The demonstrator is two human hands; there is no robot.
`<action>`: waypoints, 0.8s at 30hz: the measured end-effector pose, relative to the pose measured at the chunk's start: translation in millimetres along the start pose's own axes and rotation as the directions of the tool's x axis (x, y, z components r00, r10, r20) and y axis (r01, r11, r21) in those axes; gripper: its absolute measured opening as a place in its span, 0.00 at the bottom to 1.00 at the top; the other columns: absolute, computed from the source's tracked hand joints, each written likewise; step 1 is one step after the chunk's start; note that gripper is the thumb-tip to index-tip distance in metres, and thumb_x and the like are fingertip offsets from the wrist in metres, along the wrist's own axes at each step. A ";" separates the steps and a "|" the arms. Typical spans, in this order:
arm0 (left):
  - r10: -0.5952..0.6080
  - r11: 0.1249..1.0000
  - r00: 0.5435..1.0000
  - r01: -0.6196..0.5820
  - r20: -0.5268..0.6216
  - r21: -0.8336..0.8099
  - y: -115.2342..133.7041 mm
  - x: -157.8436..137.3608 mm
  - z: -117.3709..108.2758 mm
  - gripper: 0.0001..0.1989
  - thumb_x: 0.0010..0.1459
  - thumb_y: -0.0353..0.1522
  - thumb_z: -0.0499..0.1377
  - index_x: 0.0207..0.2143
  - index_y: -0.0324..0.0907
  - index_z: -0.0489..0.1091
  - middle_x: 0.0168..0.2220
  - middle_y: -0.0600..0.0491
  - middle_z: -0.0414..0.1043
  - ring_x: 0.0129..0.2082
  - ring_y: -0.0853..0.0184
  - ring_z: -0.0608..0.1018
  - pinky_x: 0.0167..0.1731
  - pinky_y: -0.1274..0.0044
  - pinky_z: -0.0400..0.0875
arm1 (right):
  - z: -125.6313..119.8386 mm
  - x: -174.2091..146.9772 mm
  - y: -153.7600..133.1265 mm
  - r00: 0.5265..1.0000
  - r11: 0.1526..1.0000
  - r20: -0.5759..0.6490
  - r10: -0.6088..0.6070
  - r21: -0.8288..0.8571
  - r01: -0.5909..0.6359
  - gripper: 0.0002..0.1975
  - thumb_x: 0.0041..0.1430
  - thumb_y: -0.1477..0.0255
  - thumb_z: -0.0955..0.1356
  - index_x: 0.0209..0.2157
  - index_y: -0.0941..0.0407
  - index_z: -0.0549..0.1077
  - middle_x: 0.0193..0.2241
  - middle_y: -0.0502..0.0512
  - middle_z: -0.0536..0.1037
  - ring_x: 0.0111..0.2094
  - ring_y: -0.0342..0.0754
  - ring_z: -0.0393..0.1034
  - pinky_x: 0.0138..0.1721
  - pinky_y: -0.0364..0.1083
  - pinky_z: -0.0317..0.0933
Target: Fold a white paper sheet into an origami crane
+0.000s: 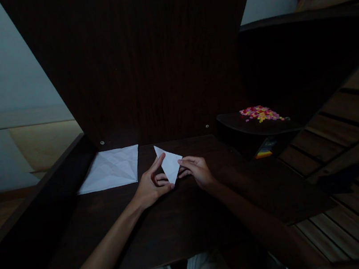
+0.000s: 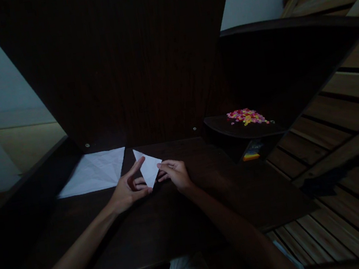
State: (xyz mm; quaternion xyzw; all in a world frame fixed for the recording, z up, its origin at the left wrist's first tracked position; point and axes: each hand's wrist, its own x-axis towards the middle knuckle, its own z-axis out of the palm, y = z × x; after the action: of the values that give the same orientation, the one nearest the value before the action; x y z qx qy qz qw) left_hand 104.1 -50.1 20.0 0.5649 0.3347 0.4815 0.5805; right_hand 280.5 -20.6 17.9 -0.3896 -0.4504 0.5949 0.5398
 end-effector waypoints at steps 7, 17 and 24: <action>0.017 0.999 1.000 -0.018 0.009 0.038 -0.5 2.6 -3.1 0.51 0.39 0.22 0.68 0.62 0.57 0.49 0.68 0.45 0.27 0.38 0.66 0.78 0.30 0.75 0.78 | -2.0 0.1 3.1 0.995 0.994 0.091 0.039 -0.101 -0.030 0.12 0.39 0.66 0.75 0.24 0.60 0.76 0.20 0.54 0.77 0.21 0.44 0.71 0.19 0.40 0.63; 0.033 0.999 0.996 -0.036 0.088 0.031 0.6 2.5 -4.9 0.49 0.39 0.22 0.67 0.62 0.55 0.52 0.68 0.46 0.29 0.48 0.57 0.72 0.31 0.76 0.77 | -4.3 3.7 2.4 0.993 0.995 0.101 0.066 -0.076 -0.058 0.13 0.40 0.65 0.74 0.22 0.60 0.72 0.20 0.52 0.76 0.21 0.43 0.70 0.15 0.38 0.58; 0.201 0.934 0.979 -0.181 -0.034 0.309 -4.1 5.0 -6.4 0.35 0.45 0.27 0.65 0.57 0.49 0.61 0.66 0.45 0.40 0.47 0.61 0.72 0.36 0.73 0.75 | -3.7 5.4 8.2 0.998 0.996 0.058 0.008 -0.095 -0.003 0.15 0.42 0.63 0.73 0.23 0.59 0.69 0.20 0.49 0.73 0.18 0.39 0.65 0.10 0.35 0.52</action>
State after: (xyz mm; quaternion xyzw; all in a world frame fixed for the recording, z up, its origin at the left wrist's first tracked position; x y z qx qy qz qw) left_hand 100.4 -42.9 15.9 0.6614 0.3670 0.4967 0.4257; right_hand 281.0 -14.9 9.2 -0.3985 -0.4925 0.5854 0.5059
